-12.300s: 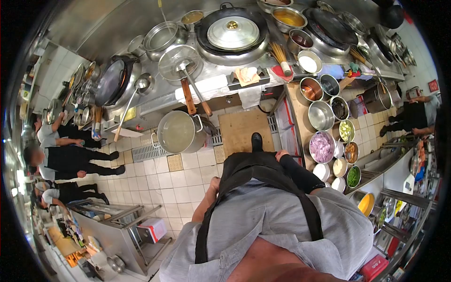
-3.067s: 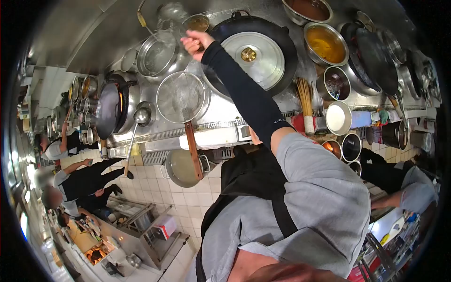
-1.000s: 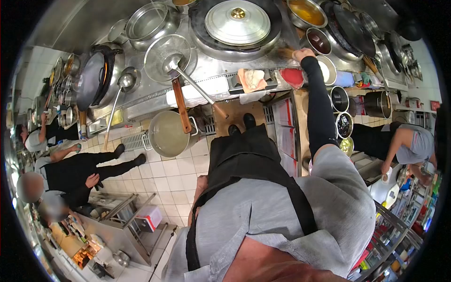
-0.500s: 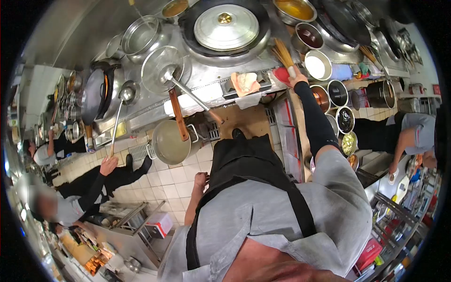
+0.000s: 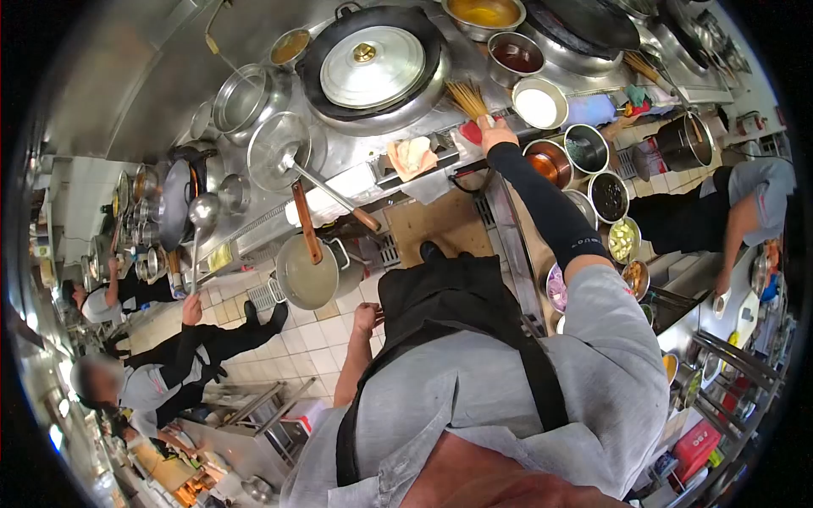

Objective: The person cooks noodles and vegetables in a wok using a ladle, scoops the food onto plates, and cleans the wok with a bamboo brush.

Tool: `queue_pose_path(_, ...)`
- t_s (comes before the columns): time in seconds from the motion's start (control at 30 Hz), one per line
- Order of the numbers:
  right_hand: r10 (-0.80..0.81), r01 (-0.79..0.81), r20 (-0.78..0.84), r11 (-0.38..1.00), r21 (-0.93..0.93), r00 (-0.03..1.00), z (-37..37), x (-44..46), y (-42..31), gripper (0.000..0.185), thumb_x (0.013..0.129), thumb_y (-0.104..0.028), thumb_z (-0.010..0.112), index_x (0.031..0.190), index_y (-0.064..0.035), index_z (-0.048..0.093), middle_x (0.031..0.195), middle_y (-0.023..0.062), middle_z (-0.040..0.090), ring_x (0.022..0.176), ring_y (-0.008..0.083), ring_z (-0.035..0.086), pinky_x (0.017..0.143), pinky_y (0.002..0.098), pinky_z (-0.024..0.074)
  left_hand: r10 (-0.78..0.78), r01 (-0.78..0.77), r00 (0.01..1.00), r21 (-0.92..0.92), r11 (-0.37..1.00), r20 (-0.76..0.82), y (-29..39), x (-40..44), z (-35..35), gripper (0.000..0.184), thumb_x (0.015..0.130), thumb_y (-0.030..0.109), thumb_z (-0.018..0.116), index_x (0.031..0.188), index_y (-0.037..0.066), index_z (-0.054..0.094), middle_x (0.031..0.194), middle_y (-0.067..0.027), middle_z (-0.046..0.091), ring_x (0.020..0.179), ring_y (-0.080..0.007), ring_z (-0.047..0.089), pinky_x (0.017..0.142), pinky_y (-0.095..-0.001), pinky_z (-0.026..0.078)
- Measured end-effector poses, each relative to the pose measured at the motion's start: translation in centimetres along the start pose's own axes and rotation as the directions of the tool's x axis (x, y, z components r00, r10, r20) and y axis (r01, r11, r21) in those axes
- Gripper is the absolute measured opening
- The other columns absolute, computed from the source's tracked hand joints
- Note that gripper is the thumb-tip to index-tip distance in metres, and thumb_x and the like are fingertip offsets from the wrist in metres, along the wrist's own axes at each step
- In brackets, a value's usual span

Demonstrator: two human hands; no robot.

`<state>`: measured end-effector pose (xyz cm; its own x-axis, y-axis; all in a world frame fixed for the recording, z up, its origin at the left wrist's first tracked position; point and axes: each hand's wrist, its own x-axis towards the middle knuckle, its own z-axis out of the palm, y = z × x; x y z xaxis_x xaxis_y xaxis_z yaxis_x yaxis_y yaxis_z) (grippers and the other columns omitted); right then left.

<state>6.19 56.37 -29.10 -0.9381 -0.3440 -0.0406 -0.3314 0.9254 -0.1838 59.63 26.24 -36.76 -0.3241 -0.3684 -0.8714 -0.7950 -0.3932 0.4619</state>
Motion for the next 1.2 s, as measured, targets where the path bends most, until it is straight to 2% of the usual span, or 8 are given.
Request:
queue_pose_path(0.17,0.035,-0.034,-0.007,0.999,0.024,0.999,-2.2,-0.9,0.3,0.048,0.094,-0.018,0.05,0.141,-0.0152,0.045,0.118,0.0278,0.057,0.102,0.0418,0.065,0.087,0.0476,0.0543,0.322,-0.402,0.915,0.487,0.775,0.243,-7.6,1.5,-0.9,0.028,0.094,0.016,0.052,0.114,-0.002,0.06,0.096,-0.0128,0.066,0.084,-0.0248,0.067,0.07,-0.0388,0.056)
queue_pose_path(0.4,0.139,-0.189,0.164,0.921,0.341,0.977,1.1,1.3,3.3,0.072,0.089,-0.034,0.067,0.151,-0.0185,0.033,0.133,0.0351,0.051,0.114,0.0471,0.061,0.095,0.0524,0.0507,0.231,-0.274,0.96,0.699,0.661,0.157,-16.9,-1.7,0.5,0.028,0.089,0.021,0.056,0.103,-0.001,0.065,0.097,-0.017,0.068,0.087,-0.0316,0.068,0.074,-0.0416,0.056)
queue_pose_path(0.73,0.086,-0.026,-0.222,0.966,0.259,0.971,-1.3,-12.6,-1.7,0.051,0.086,-0.018,0.064,0.134,-0.007,0.048,0.12,0.0277,0.051,0.099,0.0464,0.062,0.081,0.0548,0.053,0.231,-0.334,0.941,0.795,0.507,0.248,-19.1,2.8,0.1,0.031,0.082,0.029,0.061,0.087,0.001,0.072,0.098,-0.023,0.071,0.091,-0.0413,0.069,0.08,-0.0455,0.055)
queue_pose_path(0.83,-0.131,0.054,0.124,0.869,0.492,0.983,10.6,-19.0,-0.8,0.031,0.085,-0.022,0.061,0.108,-0.0026,0.066,0.098,0.0248,0.069,0.093,0.0433,0.065,0.081,0.0509,0.0535,0.224,-0.236,0.965,0.833,0.5,0.139,-14.6,3.7,2.3,0.03,0.08,0.029,0.062,0.085,0.001,0.072,0.097,-0.0255,0.071,0.093,-0.0439,0.069,0.083,-0.0474,0.055)
queue_pose_path(0.9,-0.234,-0.089,0.782,0.935,0.345,0.578,12.2,-23.7,-1.0,0.034,0.082,-0.026,0.066,0.104,-0.0009,0.072,0.103,0.0254,0.07,0.094,0.038,0.069,0.079,0.0481,0.0551,0.175,-0.055,0.983,0.837,0.544,-0.05,-8.0,-0.5,6.4,0.028,0.078,0.025,0.062,0.085,-0.001,0.071,0.095,-0.0281,0.07,0.096,-0.0451,0.068,0.085,-0.0497,0.054)
queue_pose_path(0.93,-0.392,0.141,0.697,0.91,0.39,0.6,14.5,-27.0,0.0,0.034,0.082,-0.026,0.066,0.104,-0.0022,0.074,0.103,0.0231,0.071,0.091,0.0361,0.069,0.081,0.0462,0.0555,0.206,-0.075,0.978,0.862,0.501,-0.034,-7.7,0.6,6.5,0.027,0.077,0.024,0.062,0.084,-0.001,0.071,0.094,-0.0278,0.07,0.095,-0.0445,0.068,0.084,-0.0492,0.054)
queue_pose_path(1.1,-0.183,-0.306,0.815,0.863,0.401,0.55,21.6,-31.3,4.4,0.039,0.083,-0.028,0.071,0.111,-0.0009,0.071,0.091,0.018,0.074,0.082,0.0262,0.071,0.077,0.0423,0.0561,0.525,-0.432,0.779,0.9,0.056,0.341,-10.3,14.9,5.0,0.023,0.076,0.021,0.065,0.078,-0.002,0.07,0.088,-0.026,0.07,0.091,-0.0411,0.069,0.081,-0.0466,0.055)
queue_pose_path(1.2,-0.1,-0.121,0.798,0.97,0.212,0.594,20.1,-31.3,5.2,0.039,0.079,-0.023,0.067,0.113,-0.0041,0.072,0.098,0.0198,0.073,0.098,0.0327,0.07,0.09,0.0444,0.0536,0.38,-0.535,0.842,0.694,0.483,0.384,-5.5,11.8,7.8,0.019,0.074,0.02,0.066,0.079,0.002,0.072,0.091,-0.0215,0.072,0.09,-0.0392,0.07,0.081,-0.0421,0.056)
